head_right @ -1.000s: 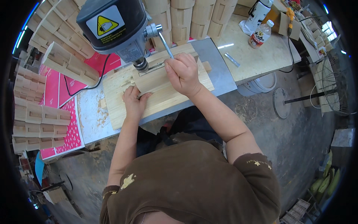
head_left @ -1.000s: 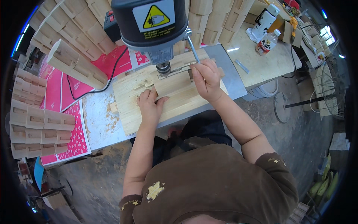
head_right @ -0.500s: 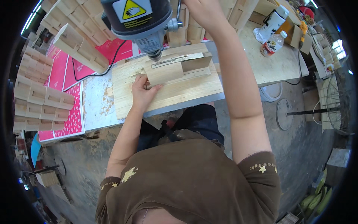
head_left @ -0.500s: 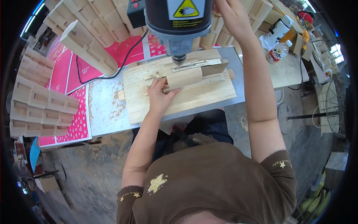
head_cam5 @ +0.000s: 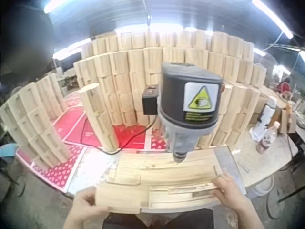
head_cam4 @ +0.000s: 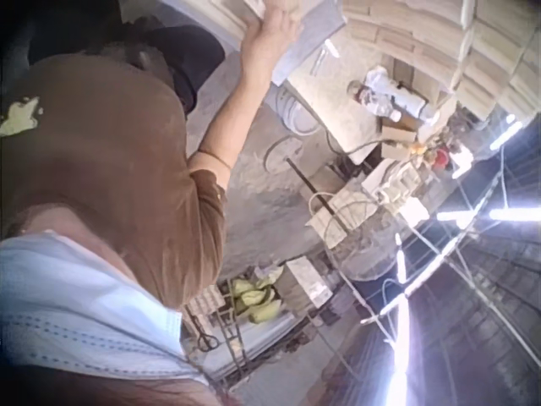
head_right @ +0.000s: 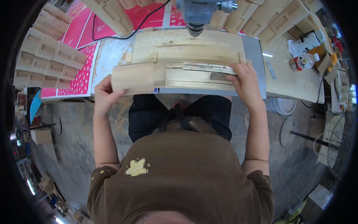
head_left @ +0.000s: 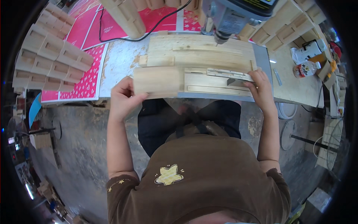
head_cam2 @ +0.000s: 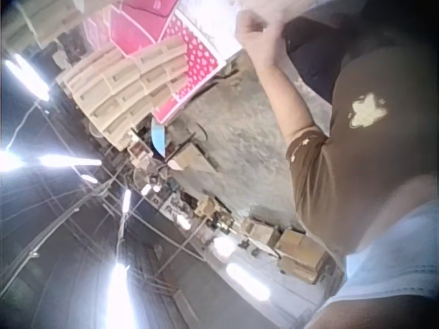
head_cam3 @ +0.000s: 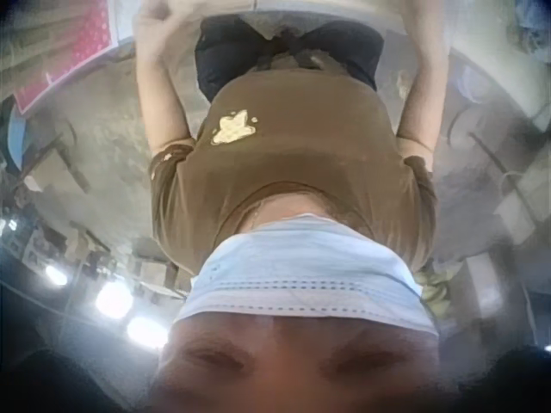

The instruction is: Drilling holes into wooden cylindrical blocks using a drill press in a woodworking facility.

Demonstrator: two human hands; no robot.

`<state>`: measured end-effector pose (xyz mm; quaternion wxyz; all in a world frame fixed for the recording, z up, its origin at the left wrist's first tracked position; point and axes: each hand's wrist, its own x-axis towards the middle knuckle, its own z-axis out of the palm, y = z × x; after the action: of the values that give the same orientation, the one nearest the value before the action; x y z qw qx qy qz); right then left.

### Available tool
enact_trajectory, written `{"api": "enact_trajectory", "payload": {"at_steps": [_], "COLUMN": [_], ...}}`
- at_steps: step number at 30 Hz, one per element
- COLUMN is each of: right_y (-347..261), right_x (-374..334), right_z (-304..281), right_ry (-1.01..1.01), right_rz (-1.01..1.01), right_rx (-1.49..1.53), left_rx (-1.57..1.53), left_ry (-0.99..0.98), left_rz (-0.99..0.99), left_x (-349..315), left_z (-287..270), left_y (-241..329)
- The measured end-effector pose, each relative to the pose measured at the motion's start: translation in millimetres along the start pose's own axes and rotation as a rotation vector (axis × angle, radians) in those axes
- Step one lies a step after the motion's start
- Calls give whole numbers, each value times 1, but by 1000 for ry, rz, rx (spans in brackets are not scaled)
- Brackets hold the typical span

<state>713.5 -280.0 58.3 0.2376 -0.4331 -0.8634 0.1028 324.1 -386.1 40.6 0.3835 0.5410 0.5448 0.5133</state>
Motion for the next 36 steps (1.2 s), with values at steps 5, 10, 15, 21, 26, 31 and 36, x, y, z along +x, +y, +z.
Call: {"api": "enact_trajectory", "payload": {"at_steps": [5,10,15,21,26,31,36], "right_y": [-19,-23,-26,-15,11,27,12], "right_x": [3,8,7,5,22,60,67], "right_z": [14,13,14,16,16,24,42], "right_ry": [-4,-8,8,64,81,137,141], "right_rz": [-25,-78,-78,-7,22,65,96], "right_rx": [44,75,74,16,-15,-30,6], "left_rx": [-332,-292,-367,-406,191,682,755], "left_ry": [193,193,34,-140,-41,179,206], "left_rz": [-549,-597,-638,-497,131,333,421], "left_x": [-6,-1,24,33,27,59,70], "left_z": [12,41,72,109,137,154,128], "left_y": [29,11,7,-4,-21,-37,-58]}}
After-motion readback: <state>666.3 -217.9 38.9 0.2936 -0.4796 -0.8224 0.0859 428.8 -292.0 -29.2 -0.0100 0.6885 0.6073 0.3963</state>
